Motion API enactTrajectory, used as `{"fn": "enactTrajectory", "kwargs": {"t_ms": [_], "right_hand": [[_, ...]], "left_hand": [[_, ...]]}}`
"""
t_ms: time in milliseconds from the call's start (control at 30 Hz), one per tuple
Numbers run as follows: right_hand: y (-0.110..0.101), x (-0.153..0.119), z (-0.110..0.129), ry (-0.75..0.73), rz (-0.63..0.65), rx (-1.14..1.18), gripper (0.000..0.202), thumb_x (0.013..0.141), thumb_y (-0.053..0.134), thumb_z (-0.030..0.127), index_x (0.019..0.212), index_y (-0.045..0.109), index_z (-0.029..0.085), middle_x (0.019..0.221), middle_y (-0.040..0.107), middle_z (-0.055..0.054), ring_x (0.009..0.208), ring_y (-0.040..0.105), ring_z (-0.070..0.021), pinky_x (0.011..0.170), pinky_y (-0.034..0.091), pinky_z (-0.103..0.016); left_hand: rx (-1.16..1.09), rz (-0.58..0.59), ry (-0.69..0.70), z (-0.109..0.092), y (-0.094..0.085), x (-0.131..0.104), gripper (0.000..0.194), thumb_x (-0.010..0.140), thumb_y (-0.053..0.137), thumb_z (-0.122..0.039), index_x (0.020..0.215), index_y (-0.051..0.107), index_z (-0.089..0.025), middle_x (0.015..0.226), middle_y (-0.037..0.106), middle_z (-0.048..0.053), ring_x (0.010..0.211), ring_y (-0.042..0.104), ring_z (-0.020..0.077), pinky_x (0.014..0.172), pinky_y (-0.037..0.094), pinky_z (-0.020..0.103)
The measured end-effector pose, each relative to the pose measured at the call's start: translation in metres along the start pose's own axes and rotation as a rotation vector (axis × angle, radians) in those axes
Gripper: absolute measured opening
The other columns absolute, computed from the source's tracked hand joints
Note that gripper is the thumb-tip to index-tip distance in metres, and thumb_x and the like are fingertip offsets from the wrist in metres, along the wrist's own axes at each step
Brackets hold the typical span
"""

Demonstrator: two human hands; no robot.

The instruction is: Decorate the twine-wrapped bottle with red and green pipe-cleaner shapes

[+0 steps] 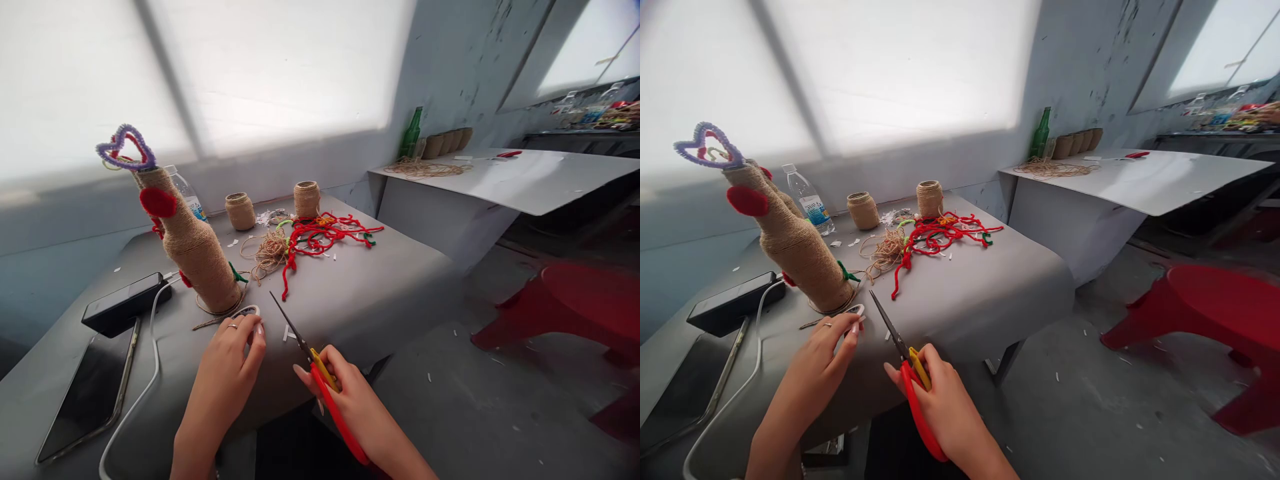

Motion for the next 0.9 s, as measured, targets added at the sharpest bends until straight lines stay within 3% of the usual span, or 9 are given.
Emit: {"fn": "enactTrajectory", "kwargs": {"t_ms": [100, 467, 700, 900], "right_hand": [[-0.001, -0.001, 0.0, 0.055, 0.046, 0.004, 0.04, 0.084, 0.053, 0.054, 0.073, 0.035, 0.02, 0.063, 0.042, 0.006, 0.058, 0.037, -0.0077, 0.056, 0.035, -0.02], [-0.044, -0.013, 0.009, -0.012, -0.114, -0.004, 0.036, 0.079, 0.058, 0.054, 0.088, 0.045, 0.022, 0.079, 0.055, 0.0, 0.074, 0.056, -0.0134, 0.077, 0.048, -0.026], [-0.017, -0.022, 0.005, -0.034, -0.001, 0.101, 0.035, 0.085, 0.05, 0.056, 0.095, 0.042, 0.023, 0.082, 0.051, 0.001, 0.067, 0.049, -0.0095, 0.067, 0.046, -0.022], [0.005, -0.018, 0.015, -0.155, 0.029, 0.271, 0.035, 0.083, 0.059, 0.049, 0.091, 0.037, 0.023, 0.086, 0.048, 0.002, 0.072, 0.048, -0.0087, 0.071, 0.045, -0.022]], "left_hand": [[0.028, -0.025, -0.005, 0.007, 0.002, -0.001, 0.038, 0.092, 0.025, -0.039, 0.095, 0.058, -0.02, 0.095, 0.062, 0.008, 0.096, 0.052, 0.0266, 0.084, 0.042, 0.045], [-0.163, -0.072, -0.008, 0.019, 0.014, -0.019, 0.038, 0.094, 0.027, -0.037, 0.112, 0.057, -0.021, 0.118, 0.06, 0.007, 0.117, 0.048, 0.0237, 0.102, 0.036, 0.046], [-0.148, -0.213, 0.068, 0.006, 0.005, -0.032, 0.033, 0.094, 0.028, -0.032, 0.107, 0.057, -0.021, 0.107, 0.063, 0.007, 0.103, 0.056, 0.0218, 0.089, 0.045, 0.04], [0.062, -0.094, 0.292, -0.02, -0.009, -0.053, 0.025, 0.092, 0.033, -0.025, 0.088, 0.058, -0.022, 0.09, 0.065, 0.005, 0.084, 0.06, 0.0202, 0.071, 0.051, 0.032]]}}
Point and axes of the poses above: each hand's wrist, its own x-axis towards the middle knuckle, its own y-axis out of the palm, z = x × y, the point moved 1 cm from there along x, towards the middle knuckle
